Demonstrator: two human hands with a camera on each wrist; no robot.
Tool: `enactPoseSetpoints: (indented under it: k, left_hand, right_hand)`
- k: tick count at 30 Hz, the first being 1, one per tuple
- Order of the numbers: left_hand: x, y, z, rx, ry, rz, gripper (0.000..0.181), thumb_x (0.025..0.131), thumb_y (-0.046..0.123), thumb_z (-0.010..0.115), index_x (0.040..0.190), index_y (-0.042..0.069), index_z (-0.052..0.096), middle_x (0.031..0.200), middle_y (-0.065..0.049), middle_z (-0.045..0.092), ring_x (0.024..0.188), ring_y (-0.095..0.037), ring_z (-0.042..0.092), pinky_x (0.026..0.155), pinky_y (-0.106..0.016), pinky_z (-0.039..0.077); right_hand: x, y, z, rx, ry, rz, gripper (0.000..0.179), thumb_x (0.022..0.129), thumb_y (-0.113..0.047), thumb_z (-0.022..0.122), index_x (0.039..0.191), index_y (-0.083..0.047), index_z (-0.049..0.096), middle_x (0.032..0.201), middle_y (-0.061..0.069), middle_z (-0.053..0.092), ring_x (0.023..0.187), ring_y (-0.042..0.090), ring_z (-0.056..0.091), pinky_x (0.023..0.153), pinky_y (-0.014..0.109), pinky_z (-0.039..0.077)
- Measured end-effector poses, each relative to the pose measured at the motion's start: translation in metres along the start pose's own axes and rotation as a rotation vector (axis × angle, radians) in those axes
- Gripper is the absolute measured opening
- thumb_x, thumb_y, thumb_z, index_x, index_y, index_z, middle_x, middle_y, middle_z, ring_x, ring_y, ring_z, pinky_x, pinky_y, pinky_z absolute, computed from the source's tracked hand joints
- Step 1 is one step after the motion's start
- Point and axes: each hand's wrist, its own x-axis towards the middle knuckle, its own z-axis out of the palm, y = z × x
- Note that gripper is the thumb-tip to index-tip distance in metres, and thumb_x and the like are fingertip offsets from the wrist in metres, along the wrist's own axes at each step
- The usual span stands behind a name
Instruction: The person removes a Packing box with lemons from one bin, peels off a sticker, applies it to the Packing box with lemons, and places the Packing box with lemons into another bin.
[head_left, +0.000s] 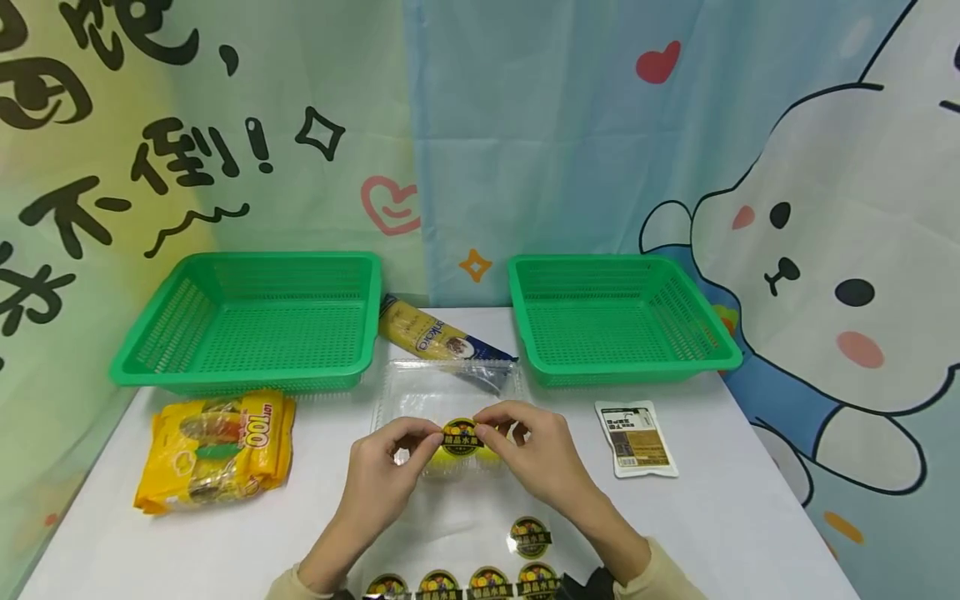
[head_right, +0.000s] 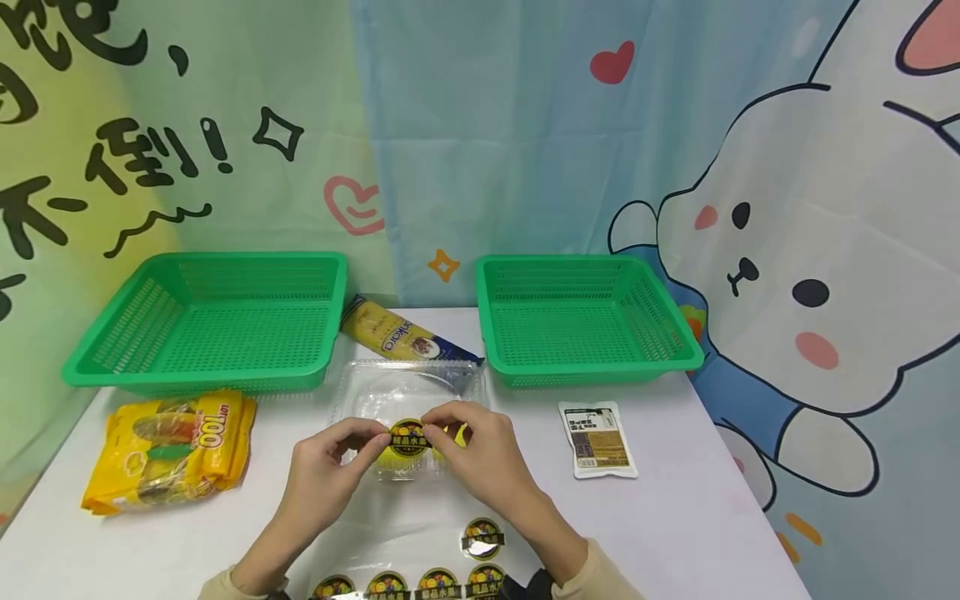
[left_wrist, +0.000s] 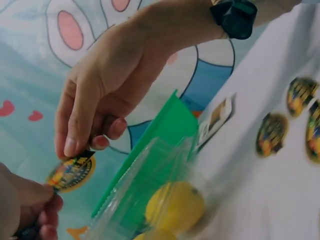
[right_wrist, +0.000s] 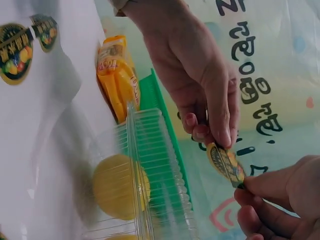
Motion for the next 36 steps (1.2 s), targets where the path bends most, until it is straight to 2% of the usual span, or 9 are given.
enactPoseSetpoints:
  k: [4, 10, 17, 23, 36]
  left_hand:
    - [0.015, -0.009, 0.002, 0.087, 0.000, -0.053, 0.011, 0.088, 0.000, 0.081, 0.094, 0.009, 0.077, 0.079, 0.003, 0.075, 0.068, -0.003, 0.063, 0.060, -0.021, 0.053]
    - [0.025, -0.021, 0.007, 0.202, 0.017, -0.026, 0.017, 0.084, -0.006, 0.081, 0.094, 0.004, 0.072, 0.078, -0.002, 0.072, 0.067, -0.009, 0.062, 0.059, -0.022, 0.052]
    - [0.027, -0.032, 0.012, 0.278, 0.029, 0.032, 0.018, 0.083, -0.009, 0.080, 0.090, 0.004, 0.069, 0.081, -0.007, 0.071, 0.072, -0.017, 0.065, 0.062, -0.027, 0.057]
    - [0.029, -0.037, 0.016, 0.326, 0.045, 0.098, 0.021, 0.081, -0.011, 0.080, 0.085, 0.005, 0.067, 0.077, -0.006, 0.068, 0.072, -0.018, 0.063, 0.063, -0.026, 0.055]
    - [0.027, -0.038, 0.019, 0.391, 0.040, 0.135, 0.023, 0.080, -0.010, 0.081, 0.084, 0.007, 0.066, 0.076, -0.004, 0.065, 0.072, -0.018, 0.061, 0.062, -0.028, 0.055]
  right_hand:
    - [0.015, 0.005, 0.011, -0.035, 0.031, 0.007, 0.011, 0.092, -0.009, 0.080, 0.102, -0.015, 0.080, 0.087, -0.007, 0.076, 0.070, 0.004, 0.059, 0.064, 0.025, 0.051]
    - [0.030, 0.020, 0.028, -0.144, 0.059, -0.088, 0.013, 0.090, -0.004, 0.080, 0.102, -0.009, 0.080, 0.089, 0.001, 0.078, 0.075, 0.011, 0.065, 0.067, 0.034, 0.057]
    - [0.033, 0.030, 0.038, -0.268, 0.092, -0.194, 0.014, 0.088, -0.003, 0.082, 0.100, -0.008, 0.079, 0.088, 0.001, 0.079, 0.075, 0.017, 0.066, 0.064, 0.024, 0.051]
    - [0.033, 0.033, 0.042, -0.299, 0.101, -0.193, 0.013, 0.088, -0.004, 0.082, 0.100, -0.009, 0.079, 0.091, 0.001, 0.079, 0.079, 0.019, 0.068, 0.066, 0.026, 0.054]
    - [0.034, 0.035, 0.046, -0.355, 0.120, -0.217, 0.012, 0.088, -0.005, 0.082, 0.098, -0.009, 0.079, 0.092, 0.002, 0.079, 0.081, 0.022, 0.068, 0.067, 0.030, 0.056]
